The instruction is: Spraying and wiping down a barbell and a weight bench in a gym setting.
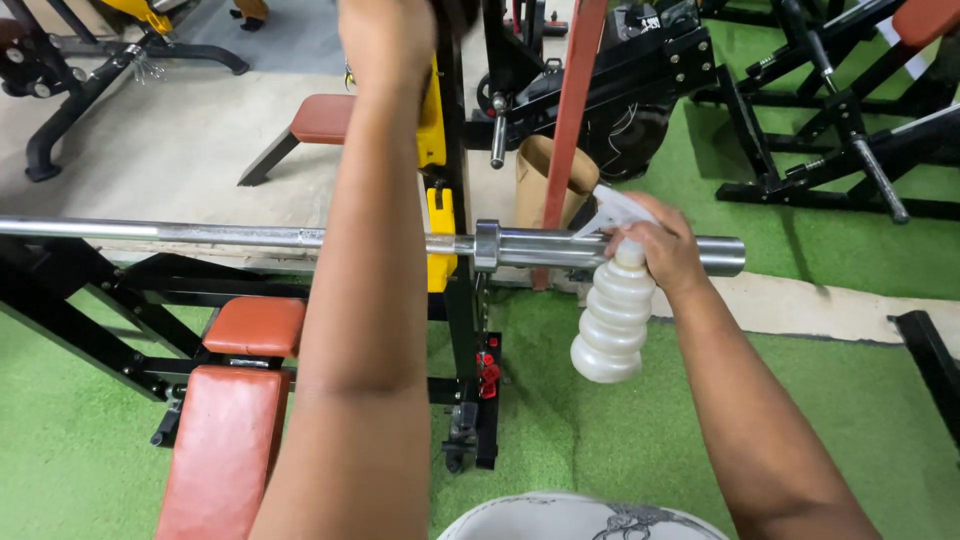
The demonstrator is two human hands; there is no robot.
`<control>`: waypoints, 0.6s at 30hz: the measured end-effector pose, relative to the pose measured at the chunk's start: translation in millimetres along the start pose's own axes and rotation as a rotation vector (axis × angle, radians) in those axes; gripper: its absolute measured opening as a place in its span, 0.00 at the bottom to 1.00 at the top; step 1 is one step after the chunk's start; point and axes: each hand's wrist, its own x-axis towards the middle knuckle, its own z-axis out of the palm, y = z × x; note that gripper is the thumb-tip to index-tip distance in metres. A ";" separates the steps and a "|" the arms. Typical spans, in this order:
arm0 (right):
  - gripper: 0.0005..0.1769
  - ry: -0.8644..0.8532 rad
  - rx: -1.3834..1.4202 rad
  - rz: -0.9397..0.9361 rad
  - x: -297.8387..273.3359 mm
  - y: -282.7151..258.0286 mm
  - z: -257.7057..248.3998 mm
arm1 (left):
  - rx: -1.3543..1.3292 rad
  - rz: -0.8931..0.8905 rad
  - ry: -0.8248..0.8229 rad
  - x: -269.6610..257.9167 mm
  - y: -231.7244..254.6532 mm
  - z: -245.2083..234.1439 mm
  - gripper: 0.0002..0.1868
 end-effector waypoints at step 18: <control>0.29 -0.065 0.095 -0.058 9.4 6.4 4.4 | -1.059 -0.726 -0.552 -155.5 -148.0 35.2 0.28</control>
